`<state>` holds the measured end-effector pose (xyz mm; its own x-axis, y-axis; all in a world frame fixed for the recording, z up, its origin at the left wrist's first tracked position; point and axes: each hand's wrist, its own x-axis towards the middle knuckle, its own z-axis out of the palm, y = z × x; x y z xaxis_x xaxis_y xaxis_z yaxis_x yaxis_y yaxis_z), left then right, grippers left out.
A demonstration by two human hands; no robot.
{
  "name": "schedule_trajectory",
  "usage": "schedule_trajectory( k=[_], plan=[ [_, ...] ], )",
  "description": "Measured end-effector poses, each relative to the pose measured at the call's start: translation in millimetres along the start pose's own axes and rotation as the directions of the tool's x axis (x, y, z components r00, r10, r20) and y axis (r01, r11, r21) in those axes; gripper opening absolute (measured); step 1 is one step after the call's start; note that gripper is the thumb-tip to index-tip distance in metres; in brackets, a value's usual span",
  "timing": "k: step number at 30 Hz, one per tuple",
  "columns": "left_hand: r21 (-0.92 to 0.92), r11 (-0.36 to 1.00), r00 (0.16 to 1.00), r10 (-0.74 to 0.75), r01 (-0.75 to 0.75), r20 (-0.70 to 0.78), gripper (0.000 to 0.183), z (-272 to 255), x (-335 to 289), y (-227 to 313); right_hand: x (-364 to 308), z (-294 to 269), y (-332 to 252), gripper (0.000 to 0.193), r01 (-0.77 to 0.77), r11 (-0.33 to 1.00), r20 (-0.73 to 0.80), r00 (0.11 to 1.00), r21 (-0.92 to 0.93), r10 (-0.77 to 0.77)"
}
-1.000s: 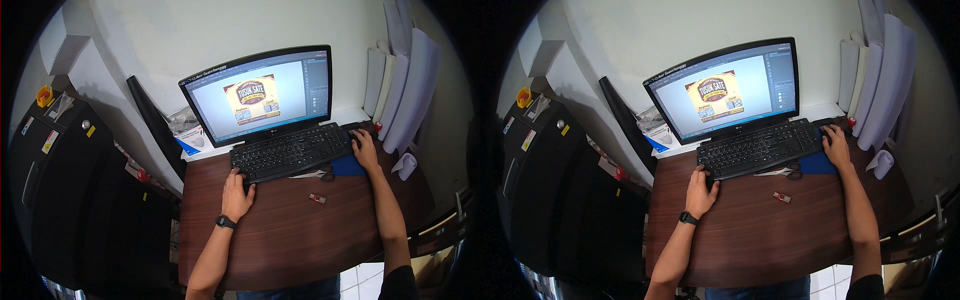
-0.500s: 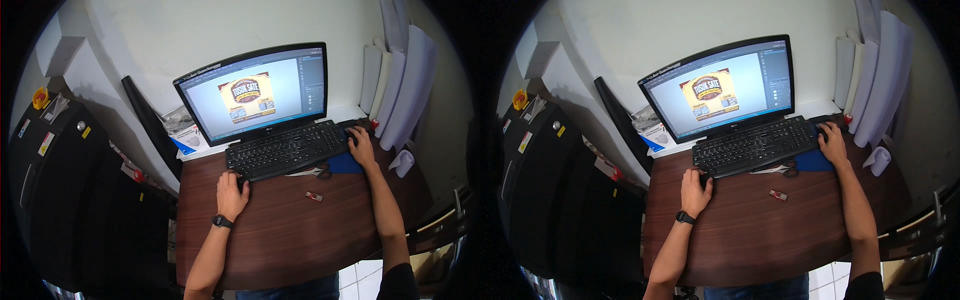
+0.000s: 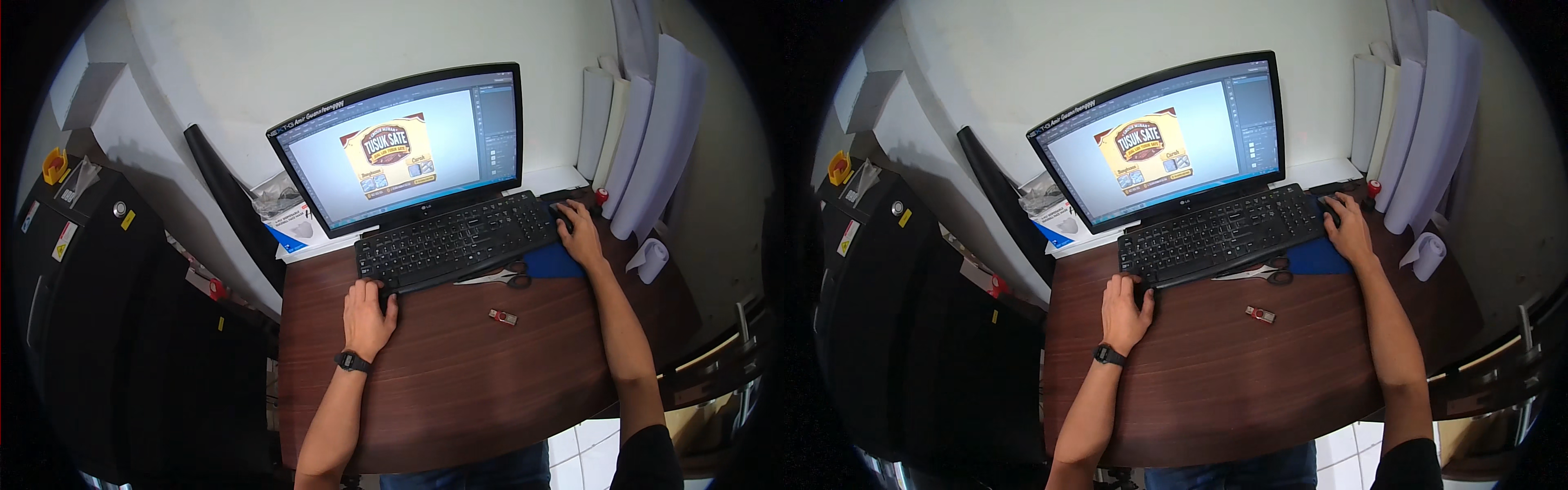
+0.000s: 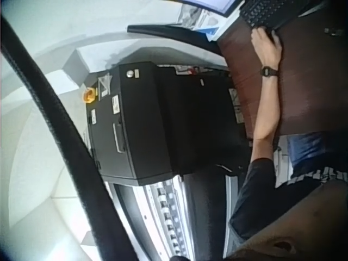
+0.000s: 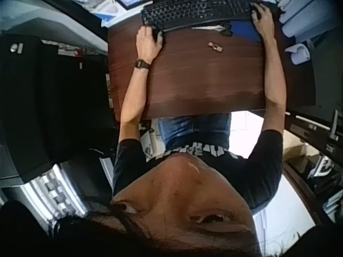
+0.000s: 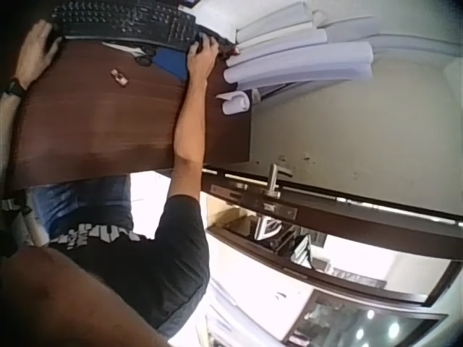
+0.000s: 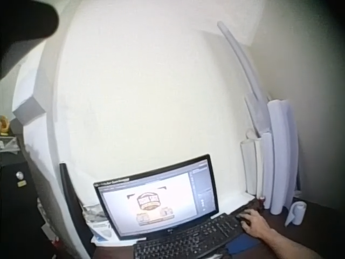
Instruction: Designing a food advertisement using a computer and mouse at a desk station.
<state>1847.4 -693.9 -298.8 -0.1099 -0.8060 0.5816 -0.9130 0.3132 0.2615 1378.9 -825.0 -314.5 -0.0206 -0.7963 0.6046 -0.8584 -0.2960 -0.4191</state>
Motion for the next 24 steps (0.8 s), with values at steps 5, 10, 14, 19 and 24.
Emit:
schedule_trajectory(
  k=[5,10,14,19,24],
  plan=[
    [-0.007,1.0,1.0,-0.007,0.007,-0.006,0.032,0.4,-0.8,-1.4,-0.6,2.3,0.1,0.04,0.005,1.0,0.008,1.0,0.013,-0.005],
    [-0.012,1.0,0.999,0.023,-0.024,-0.025,0.034,1.9,-1.7,-4.4,0.8,4.3,2.8,0.041,0.003,1.0,0.016,1.0,0.01,-0.003],
    [-0.005,1.0,1.0,0.023,-0.023,-0.012,0.035,1.8,-1.7,-4.6,1.2,3.0,1.1,0.041,-0.019,1.0,0.034,0.999,0.02,0.018],
    [-0.007,1.0,1.0,0.012,-0.013,-0.008,0.035,1.9,-1.4,-2.0,0.8,1.3,1.5,0.041,-0.028,1.0,0.043,0.999,0.005,0.028],
    [-0.005,1.0,1.0,0.002,-0.002,-0.007,0.036,1.1,-2.1,-2.6,0.5,2.0,-1.1,0.041,-0.037,0.999,0.037,0.999,0.011,0.036]
  ],
)
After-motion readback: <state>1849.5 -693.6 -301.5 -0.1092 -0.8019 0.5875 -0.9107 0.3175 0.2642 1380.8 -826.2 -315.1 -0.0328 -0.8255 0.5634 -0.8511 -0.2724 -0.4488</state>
